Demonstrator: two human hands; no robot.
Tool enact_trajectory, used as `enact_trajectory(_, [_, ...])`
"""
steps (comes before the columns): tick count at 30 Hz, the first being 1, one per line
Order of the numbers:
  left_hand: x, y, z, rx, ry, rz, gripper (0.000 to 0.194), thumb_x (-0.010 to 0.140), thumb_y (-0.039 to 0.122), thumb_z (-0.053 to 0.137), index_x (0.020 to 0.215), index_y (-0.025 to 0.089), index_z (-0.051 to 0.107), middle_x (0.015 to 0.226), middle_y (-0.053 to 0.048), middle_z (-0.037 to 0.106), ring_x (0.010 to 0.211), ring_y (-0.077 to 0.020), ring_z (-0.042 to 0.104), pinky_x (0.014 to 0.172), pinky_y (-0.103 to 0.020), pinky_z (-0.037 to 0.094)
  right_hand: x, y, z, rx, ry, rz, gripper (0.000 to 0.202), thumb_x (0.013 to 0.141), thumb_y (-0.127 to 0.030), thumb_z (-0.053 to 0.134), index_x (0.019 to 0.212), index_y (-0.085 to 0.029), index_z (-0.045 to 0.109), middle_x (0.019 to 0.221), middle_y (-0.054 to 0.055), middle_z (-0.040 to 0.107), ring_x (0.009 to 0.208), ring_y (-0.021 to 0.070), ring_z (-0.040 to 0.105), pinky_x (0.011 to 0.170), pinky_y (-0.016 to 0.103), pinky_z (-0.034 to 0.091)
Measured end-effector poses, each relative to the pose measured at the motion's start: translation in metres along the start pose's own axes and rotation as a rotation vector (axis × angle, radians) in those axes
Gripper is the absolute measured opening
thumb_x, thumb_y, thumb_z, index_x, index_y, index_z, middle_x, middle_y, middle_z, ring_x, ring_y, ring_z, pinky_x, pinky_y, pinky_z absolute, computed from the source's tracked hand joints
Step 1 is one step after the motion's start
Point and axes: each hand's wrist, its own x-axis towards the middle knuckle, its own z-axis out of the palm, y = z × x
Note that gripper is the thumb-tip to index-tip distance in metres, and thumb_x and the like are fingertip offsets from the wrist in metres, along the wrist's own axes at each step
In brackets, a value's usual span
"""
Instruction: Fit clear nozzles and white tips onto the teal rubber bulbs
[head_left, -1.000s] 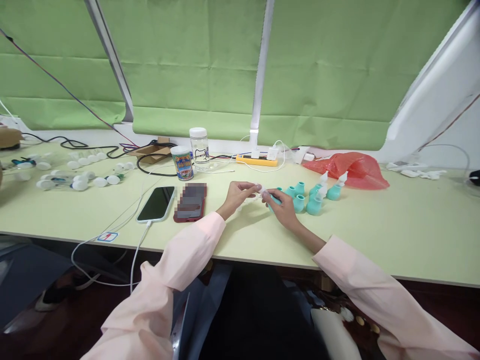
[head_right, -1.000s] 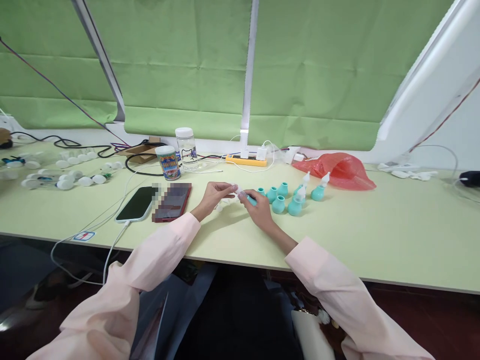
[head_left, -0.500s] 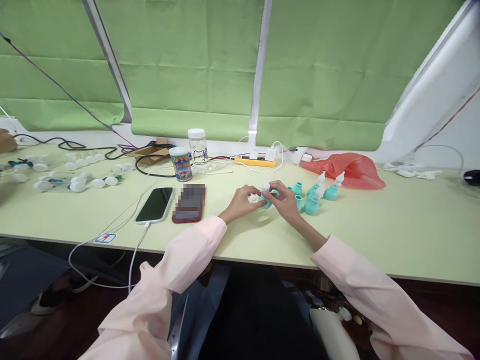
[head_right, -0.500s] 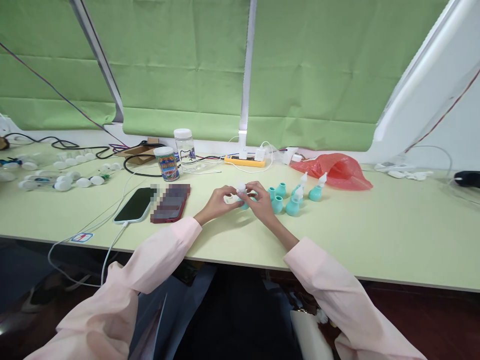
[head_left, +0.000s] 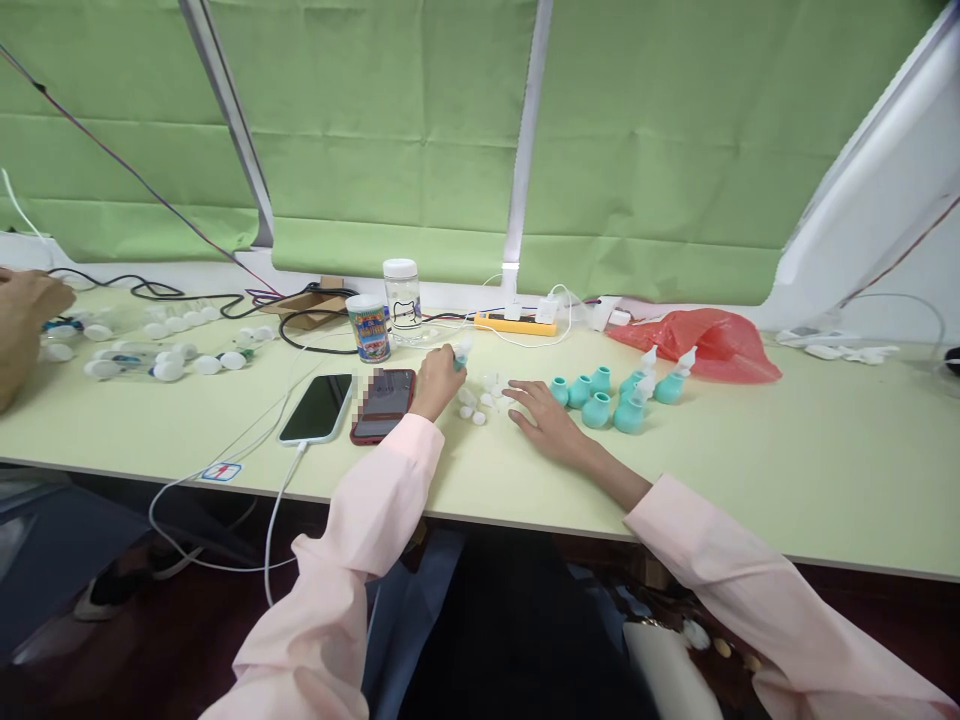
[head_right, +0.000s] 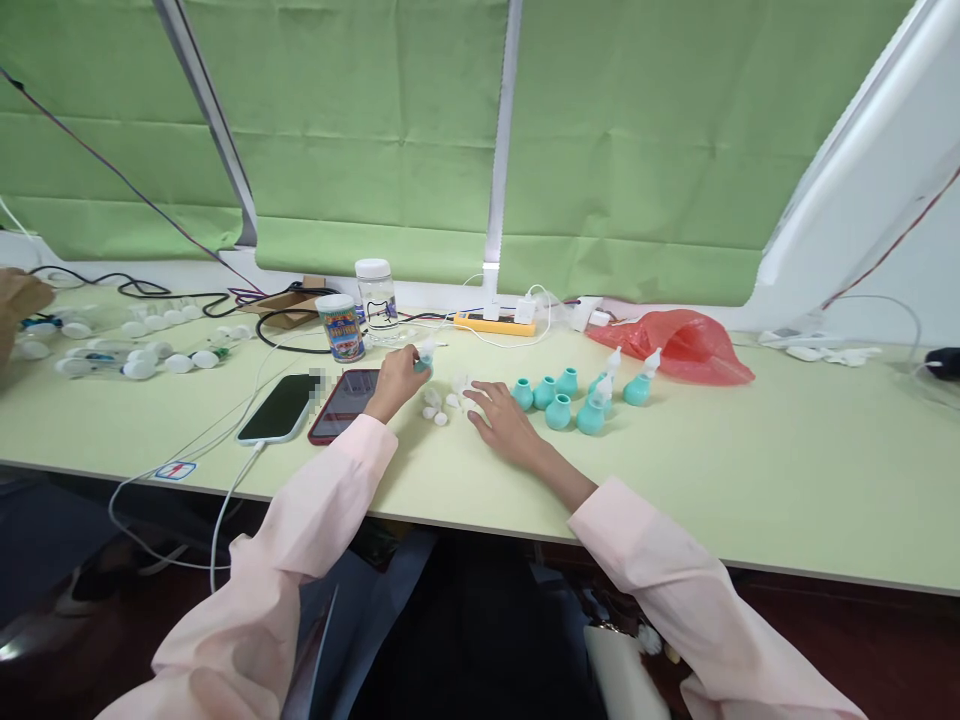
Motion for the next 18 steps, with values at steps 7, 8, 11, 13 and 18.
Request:
enact_trajectory(7, [-0.002, -0.004, 0.005, 0.121, -0.080, -0.021, 0.040, 0.070, 0.018, 0.046, 0.108, 0.008, 0.040, 0.088, -0.017, 0.056, 0.082, -0.0269, 0.055, 0.062, -0.031, 0.039, 0.005, 0.002, 0.015, -0.151, -0.122, -0.015, 0.037, 0.085, -0.022, 0.026, 0.119, -0.018, 0.039, 0.129, 0.009, 0.034, 0.118, 0.0218, 0.027, 0.093, 0.044, 0.029])
enact_trajectory(8, [-0.002, -0.004, 0.005, 0.120, -0.086, -0.027, 0.044, 0.069, 0.017, 0.047, 0.112, 0.007, 0.037, 0.087, -0.018, 0.055, 0.082, -0.0276, 0.055, 0.062, -0.031, 0.039, 0.007, 0.001, 0.017, -0.175, -0.137, -0.003, 0.036, 0.085, -0.023, 0.027, 0.117, -0.018, 0.041, 0.127, 0.009, 0.036, 0.117, 0.0228, 0.028, 0.092, 0.045, 0.029])
enact_trajectory(11, [-0.004, 0.000, 0.000, 0.096, -0.076, -0.047, 0.059, 0.069, 0.017, 0.049, 0.121, 0.006, 0.025, 0.086, -0.017, 0.055, 0.082, -0.0273, 0.055, 0.065, -0.032, 0.039, 0.012, -0.004, 0.017, -0.240, -0.164, 0.037, 0.032, 0.085, -0.024, 0.029, 0.110, -0.019, 0.048, 0.118, 0.010, 0.043, 0.109, 0.0242, 0.034, 0.085, 0.044, 0.034])
enact_trajectory(13, [-0.007, 0.005, -0.005, 0.087, 0.006, -0.043, 0.065, 0.069, 0.020, 0.049, 0.125, 0.007, 0.019, 0.093, -0.017, 0.054, 0.088, -0.0271, 0.052, 0.067, -0.032, 0.040, 0.015, -0.007, 0.016, -0.272, -0.176, 0.052, 0.031, 0.084, -0.024, 0.030, 0.107, -0.018, 0.051, 0.111, 0.011, 0.046, 0.102, 0.0241, 0.036, 0.080, 0.040, 0.037])
enact_trajectory(18, [-0.015, 0.017, -0.018, 0.025, 0.167, 0.245, 0.035, 0.074, 0.016, 0.039, 0.109, 0.017, 0.045, 0.103, -0.010, 0.051, 0.098, -0.0210, 0.045, 0.072, -0.027, 0.039, 0.016, -0.008, 0.011, -0.359, -0.198, 0.075, 0.030, 0.083, -0.020, 0.031, 0.102, -0.018, 0.054, 0.102, 0.013, 0.047, 0.095, 0.0252, 0.036, 0.073, 0.037, 0.036])
